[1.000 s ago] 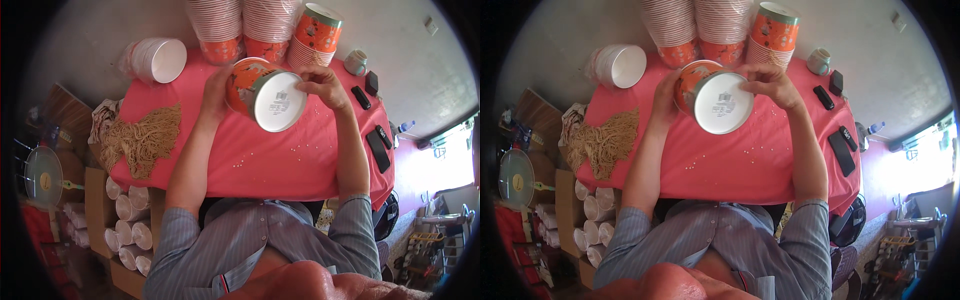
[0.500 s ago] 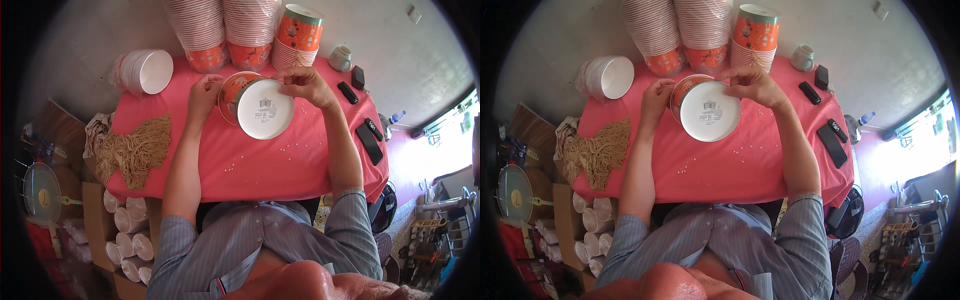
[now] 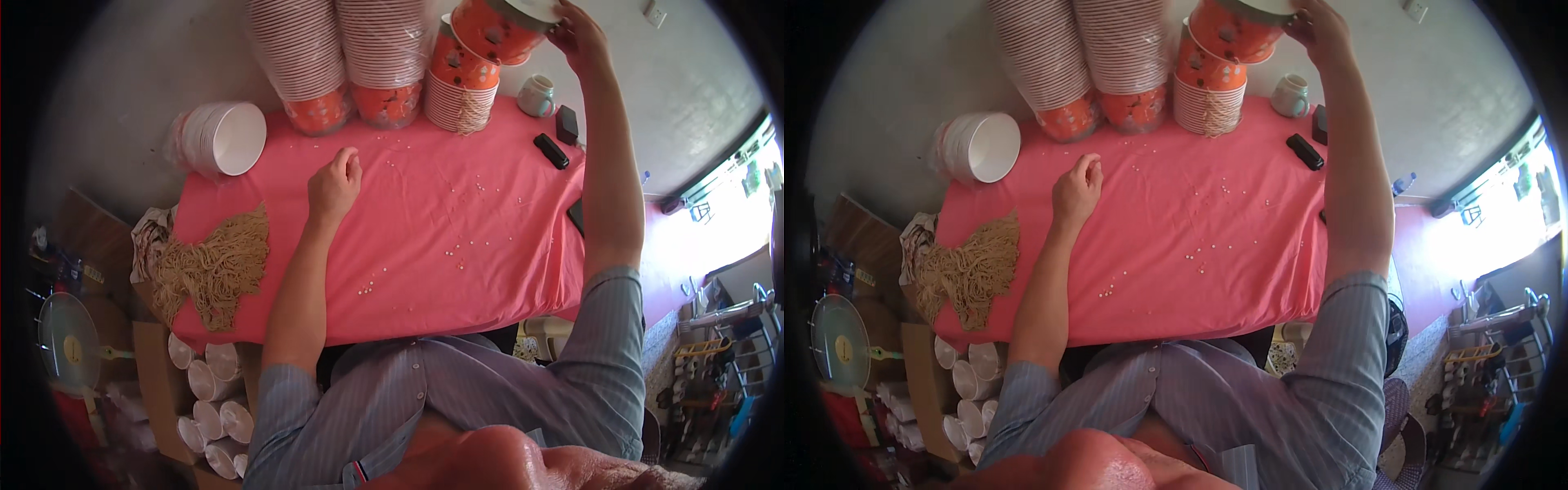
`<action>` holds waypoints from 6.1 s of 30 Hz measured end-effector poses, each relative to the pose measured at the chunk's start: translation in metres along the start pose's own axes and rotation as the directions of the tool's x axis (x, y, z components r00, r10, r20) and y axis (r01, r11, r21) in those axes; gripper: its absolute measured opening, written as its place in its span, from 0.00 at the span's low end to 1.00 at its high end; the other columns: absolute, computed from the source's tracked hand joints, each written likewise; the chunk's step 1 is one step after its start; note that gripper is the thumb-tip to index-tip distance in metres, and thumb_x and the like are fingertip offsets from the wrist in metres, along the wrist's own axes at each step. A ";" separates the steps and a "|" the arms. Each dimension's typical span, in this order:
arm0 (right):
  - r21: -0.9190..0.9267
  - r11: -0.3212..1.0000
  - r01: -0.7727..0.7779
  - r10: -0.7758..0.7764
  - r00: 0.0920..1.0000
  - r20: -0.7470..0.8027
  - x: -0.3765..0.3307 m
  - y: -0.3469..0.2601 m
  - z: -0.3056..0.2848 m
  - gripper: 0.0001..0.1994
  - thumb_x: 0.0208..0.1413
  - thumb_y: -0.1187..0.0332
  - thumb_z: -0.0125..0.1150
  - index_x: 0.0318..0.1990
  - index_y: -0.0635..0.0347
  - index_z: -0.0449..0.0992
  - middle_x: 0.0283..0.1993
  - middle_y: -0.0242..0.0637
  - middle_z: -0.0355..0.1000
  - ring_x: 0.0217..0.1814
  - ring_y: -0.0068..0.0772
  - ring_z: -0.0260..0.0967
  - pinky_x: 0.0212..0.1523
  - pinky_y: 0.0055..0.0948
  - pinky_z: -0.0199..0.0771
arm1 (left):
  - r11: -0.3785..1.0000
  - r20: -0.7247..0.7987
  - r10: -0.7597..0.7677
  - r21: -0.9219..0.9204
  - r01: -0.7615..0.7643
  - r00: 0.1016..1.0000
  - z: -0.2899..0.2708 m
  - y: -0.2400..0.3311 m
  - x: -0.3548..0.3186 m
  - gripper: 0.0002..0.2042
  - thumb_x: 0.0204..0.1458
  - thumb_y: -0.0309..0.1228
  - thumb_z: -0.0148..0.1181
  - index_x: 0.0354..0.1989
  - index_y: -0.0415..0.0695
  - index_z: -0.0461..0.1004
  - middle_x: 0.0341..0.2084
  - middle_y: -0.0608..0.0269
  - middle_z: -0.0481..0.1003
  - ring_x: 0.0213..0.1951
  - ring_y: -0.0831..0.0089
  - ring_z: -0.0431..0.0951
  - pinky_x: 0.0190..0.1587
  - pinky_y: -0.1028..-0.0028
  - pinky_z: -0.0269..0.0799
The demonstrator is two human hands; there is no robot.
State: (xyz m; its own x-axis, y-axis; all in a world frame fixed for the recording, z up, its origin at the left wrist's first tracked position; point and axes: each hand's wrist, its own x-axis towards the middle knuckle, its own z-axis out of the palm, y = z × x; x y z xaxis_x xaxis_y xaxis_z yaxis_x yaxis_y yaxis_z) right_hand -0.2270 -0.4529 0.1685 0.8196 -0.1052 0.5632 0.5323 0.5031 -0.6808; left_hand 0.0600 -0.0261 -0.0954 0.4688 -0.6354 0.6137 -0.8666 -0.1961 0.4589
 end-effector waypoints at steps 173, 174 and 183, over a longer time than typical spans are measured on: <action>-0.923 -0.378 0.076 -0.219 0.961 0.169 -0.012 0.417 0.203 0.07 0.58 0.71 0.67 0.44 0.51 0.78 0.38 0.32 0.81 0.34 0.44 0.82 0.30 0.43 0.81 | 0.895 -0.450 -0.439 -0.147 0.420 0.778 -0.142 -0.206 0.000 0.13 0.61 0.39 0.65 0.43 0.42 0.87 0.36 0.47 0.87 0.41 0.49 0.90 0.45 0.58 0.83; -0.926 -0.377 0.022 -0.201 0.974 0.105 -0.020 0.414 0.207 0.08 0.57 0.73 0.67 0.43 0.51 0.79 0.40 0.31 0.81 0.38 0.42 0.83 0.32 0.42 0.83 | 0.916 -0.481 -0.367 -0.037 0.399 0.796 -0.141 -0.210 -0.002 0.13 0.62 0.39 0.65 0.44 0.42 0.87 0.35 0.47 0.87 0.40 0.50 0.90 0.45 0.57 0.83; -0.951 -0.310 0.008 -0.205 0.976 0.075 -0.028 0.395 0.196 0.10 0.59 0.77 0.63 0.46 0.54 0.84 0.50 0.28 0.84 0.44 0.44 0.84 0.39 0.42 0.86 | 0.930 -0.366 -0.367 -0.168 0.327 0.855 -0.191 -0.200 -0.004 0.11 0.68 0.35 0.65 0.47 0.39 0.85 0.32 0.62 0.88 0.28 0.79 0.81 0.34 0.73 0.76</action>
State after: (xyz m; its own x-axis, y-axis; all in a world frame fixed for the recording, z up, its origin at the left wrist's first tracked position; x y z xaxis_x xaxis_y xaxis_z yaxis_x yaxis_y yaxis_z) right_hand -0.0816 -0.0837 -0.0243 0.6749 -0.1417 0.7242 0.0423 -0.9723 -0.2297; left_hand 0.2635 0.1585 -0.0670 0.7814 -0.1982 0.5918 -0.6240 -0.2647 0.7353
